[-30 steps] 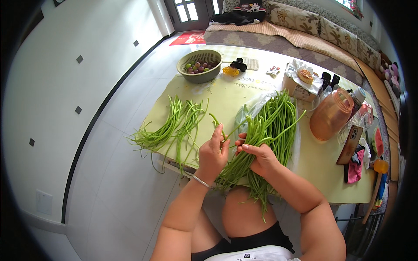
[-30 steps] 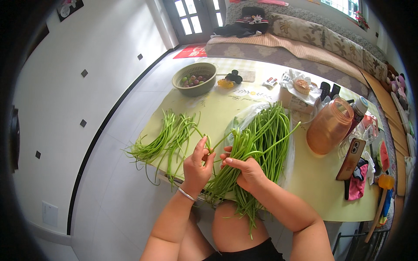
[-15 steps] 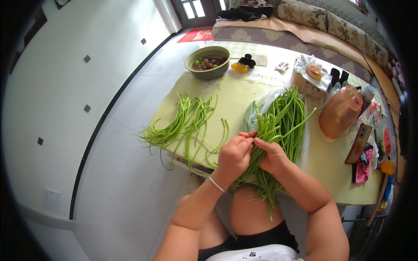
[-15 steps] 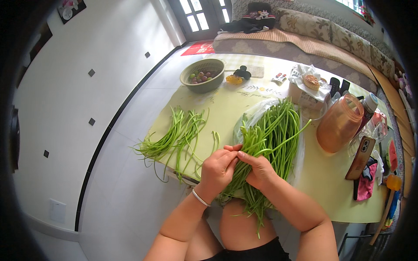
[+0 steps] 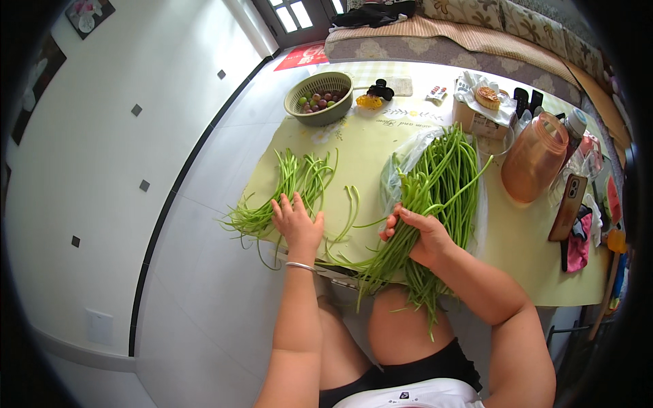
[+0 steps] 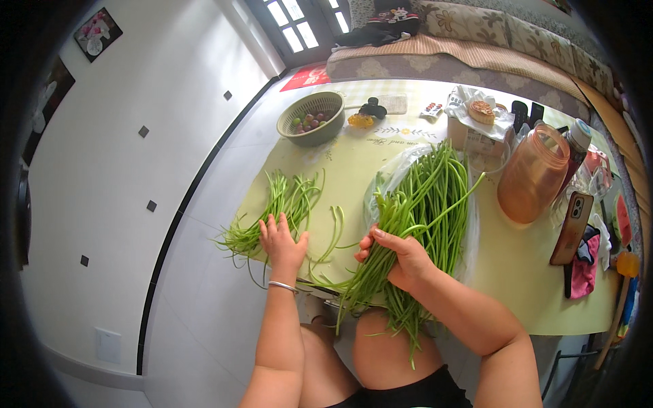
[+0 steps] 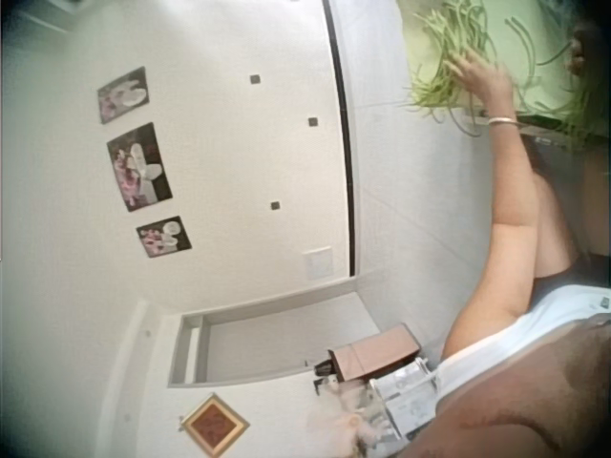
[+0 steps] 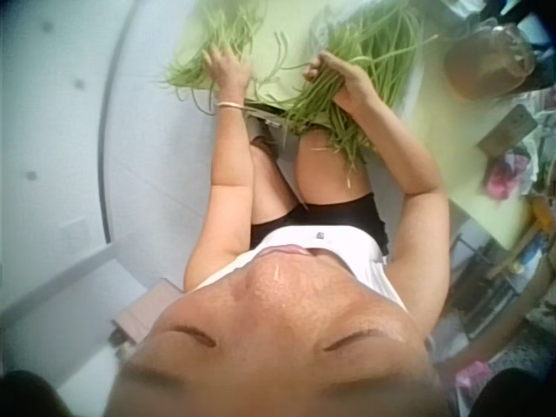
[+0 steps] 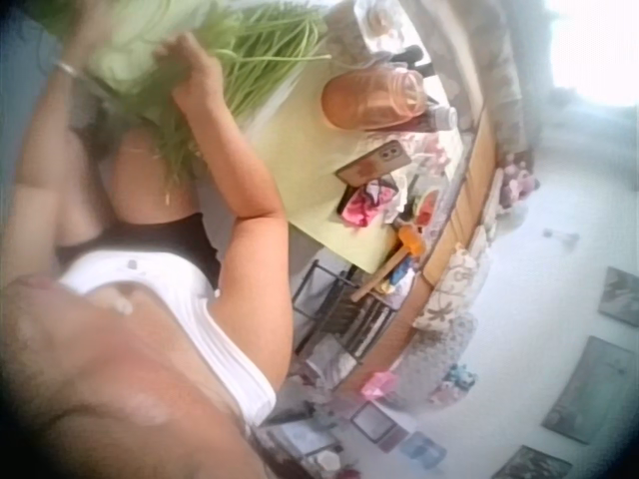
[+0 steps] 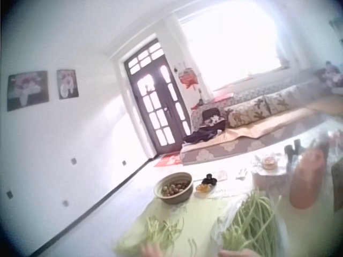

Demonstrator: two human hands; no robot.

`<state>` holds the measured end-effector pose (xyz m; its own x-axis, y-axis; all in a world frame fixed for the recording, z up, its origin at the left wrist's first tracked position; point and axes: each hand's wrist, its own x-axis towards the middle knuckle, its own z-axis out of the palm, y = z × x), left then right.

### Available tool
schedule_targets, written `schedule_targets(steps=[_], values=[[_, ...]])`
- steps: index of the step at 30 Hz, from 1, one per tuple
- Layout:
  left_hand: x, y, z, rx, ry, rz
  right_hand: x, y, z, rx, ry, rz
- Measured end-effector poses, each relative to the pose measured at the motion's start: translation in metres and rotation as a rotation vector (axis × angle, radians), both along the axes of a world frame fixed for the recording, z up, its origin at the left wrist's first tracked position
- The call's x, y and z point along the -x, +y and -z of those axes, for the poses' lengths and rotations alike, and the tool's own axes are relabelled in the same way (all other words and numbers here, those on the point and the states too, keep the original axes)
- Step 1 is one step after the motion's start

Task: The person sits at a table and prepares long green vegetables by snapping off the ends and separating the stems. They handle the vegetables by hand, placing the trimmed pieces into a pile on the table.

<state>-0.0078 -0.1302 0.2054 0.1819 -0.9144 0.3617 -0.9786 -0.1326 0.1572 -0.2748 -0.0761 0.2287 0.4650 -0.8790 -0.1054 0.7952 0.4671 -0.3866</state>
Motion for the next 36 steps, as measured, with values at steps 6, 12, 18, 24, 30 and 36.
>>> schedule_targets(steps=[6,12,18,24,30,36], values=[[-0.028,-0.007,0.009,0.149,-0.007,0.01,0.006,-0.003,0.004,0.045,-0.215,-0.031],[0.009,0.008,-0.015,0.242,0.193,0.41,0.008,-0.004,0.005,0.054,-0.152,-0.049],[0.051,0.029,-0.035,-0.022,0.552,0.894,0.006,-0.002,0.003,0.038,-0.107,-0.052],[0.054,0.037,-0.049,-0.307,0.675,1.022,0.003,-0.003,0.004,0.041,-0.028,-0.026],[0.027,0.007,-0.009,0.3,0.273,0.417,0.003,-0.001,-0.001,0.049,-0.002,-0.052],[-0.014,-0.016,0.012,0.326,0.031,0.128,0.002,0.0,-0.001,0.038,0.03,-0.057]])
